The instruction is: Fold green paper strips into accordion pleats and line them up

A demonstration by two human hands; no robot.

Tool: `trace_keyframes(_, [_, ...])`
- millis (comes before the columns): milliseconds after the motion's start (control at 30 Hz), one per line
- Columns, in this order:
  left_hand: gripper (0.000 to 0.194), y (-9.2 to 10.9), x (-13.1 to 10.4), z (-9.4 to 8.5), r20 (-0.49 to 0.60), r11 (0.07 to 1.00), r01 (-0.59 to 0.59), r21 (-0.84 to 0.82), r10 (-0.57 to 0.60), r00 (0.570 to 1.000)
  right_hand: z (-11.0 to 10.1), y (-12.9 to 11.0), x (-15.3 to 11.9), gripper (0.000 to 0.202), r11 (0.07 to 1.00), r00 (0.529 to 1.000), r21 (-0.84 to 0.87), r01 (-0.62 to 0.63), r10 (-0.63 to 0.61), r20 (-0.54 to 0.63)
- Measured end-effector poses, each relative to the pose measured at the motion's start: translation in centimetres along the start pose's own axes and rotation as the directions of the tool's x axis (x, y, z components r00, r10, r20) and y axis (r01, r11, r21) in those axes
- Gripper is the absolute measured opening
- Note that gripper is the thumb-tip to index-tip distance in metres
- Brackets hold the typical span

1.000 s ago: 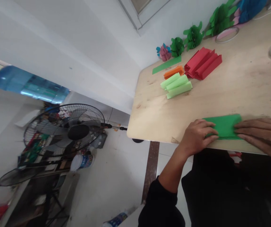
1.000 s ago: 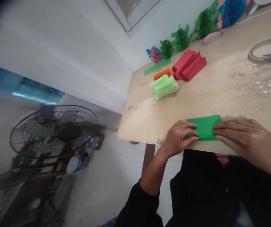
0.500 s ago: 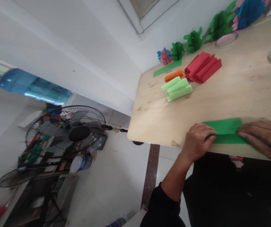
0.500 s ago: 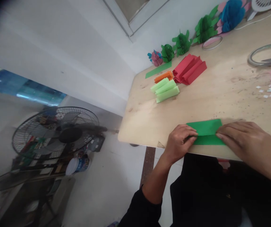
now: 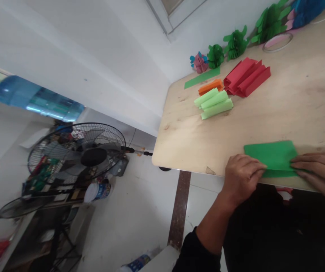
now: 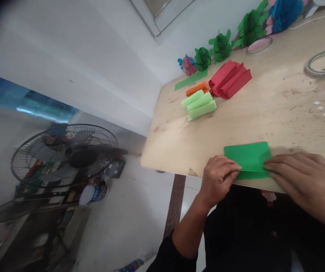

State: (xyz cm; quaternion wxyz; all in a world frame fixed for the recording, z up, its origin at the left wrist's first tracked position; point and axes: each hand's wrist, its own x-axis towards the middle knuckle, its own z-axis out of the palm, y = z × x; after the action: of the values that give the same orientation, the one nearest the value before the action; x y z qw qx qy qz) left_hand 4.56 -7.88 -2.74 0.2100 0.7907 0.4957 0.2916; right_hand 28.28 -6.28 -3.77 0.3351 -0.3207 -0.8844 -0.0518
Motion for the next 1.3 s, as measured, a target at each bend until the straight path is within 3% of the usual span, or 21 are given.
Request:
trace_keyframes(167, [0.012,0.1,-0.3,0.1,-0.017,0.999,0.037,-0.022,-0.037,0.999,0.0,0.3,-0.3,0.018,1.0,1.0,-0.004,0.018,-0.018,0.003])
trace_keyframes(400, [0.01,0.3,0.4,-0.4,0.006,0.994,0.104,-0.042,-0.104,0.995,-0.1,0.2,0.4,0.019,0.997,0.998,0.025,-0.069,0.069,-0.002])
trace_keyframes(833, [0.022,-0.2,-0.1,-0.6,0.076,0.996,-0.047,0.08,0.041,0.996,0.5,0.7,-0.4,0.019,0.999,0.999,-0.001,0.035,-0.035,0.019])
trace_keyframes(933, [0.023,-0.2,-0.1,-0.6,0.1,0.993,-0.052,0.107,0.041,0.994,0.5,0.8,-0.5,0.019,1.0,1.0,0.01,0.009,-0.009,0.026])
trace_keyframes(1300, [0.025,0.3,-0.4,-0.5,-0.01,0.975,-0.099,0.2,0.103,0.995,-0.3,0.2,-0.5,0.024,0.999,1.0,0.03,-0.014,0.014,0.008])
